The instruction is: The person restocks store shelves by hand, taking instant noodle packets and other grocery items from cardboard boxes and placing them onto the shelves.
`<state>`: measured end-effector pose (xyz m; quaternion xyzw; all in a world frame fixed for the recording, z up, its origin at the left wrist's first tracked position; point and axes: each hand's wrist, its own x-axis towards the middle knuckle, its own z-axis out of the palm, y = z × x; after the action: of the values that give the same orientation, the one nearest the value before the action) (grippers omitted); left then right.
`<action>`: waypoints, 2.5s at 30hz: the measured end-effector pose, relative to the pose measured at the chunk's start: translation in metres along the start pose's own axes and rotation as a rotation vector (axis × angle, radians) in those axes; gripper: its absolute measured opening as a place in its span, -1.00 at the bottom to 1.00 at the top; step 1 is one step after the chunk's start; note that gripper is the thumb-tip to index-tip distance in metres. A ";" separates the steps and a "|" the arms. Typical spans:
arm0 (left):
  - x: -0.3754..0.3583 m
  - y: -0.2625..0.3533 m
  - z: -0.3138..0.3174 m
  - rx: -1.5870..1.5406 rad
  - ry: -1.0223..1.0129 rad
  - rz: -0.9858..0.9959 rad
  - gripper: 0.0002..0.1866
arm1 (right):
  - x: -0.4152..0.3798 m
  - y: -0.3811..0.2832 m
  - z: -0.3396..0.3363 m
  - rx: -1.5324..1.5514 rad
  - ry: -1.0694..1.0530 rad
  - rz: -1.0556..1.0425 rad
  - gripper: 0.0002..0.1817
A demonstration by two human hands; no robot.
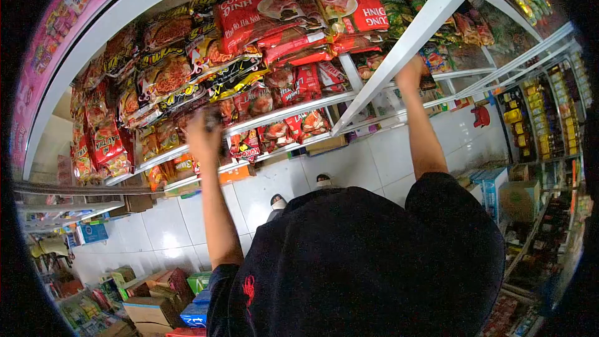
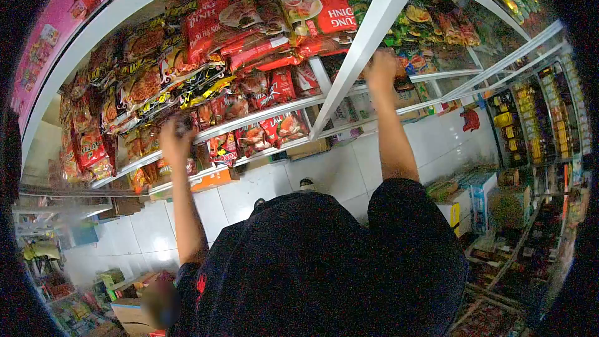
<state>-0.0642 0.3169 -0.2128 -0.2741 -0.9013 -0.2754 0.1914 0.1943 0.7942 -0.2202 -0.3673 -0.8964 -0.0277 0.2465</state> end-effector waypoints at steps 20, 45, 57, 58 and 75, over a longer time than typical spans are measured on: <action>0.001 -0.005 0.015 0.030 0.029 -0.033 -0.53 | 0.062 0.157 0.048 0.442 -0.157 0.586 -0.64; 0.018 -0.038 -0.007 0.167 0.015 -0.188 -0.53 | -0.149 -0.224 -0.039 0.636 0.002 -0.308 -0.55; 0.016 -0.044 -0.012 0.058 0.108 -0.207 -0.55 | -0.146 -0.231 -0.003 0.479 -0.075 -0.340 -0.39; 0.013 -0.028 -0.006 0.071 0.070 -0.215 -0.53 | -0.147 -0.229 -0.003 0.490 -0.084 -0.353 -0.38; 0.005 0.019 0.010 -0.174 0.001 -0.157 -0.54 | -0.141 -0.218 -0.002 0.544 -0.121 -0.444 -0.29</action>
<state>-0.0590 0.3380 -0.2112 -0.2182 -0.8926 -0.3668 0.1453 0.1343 0.5434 -0.2549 -0.0854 -0.9419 0.1809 0.2699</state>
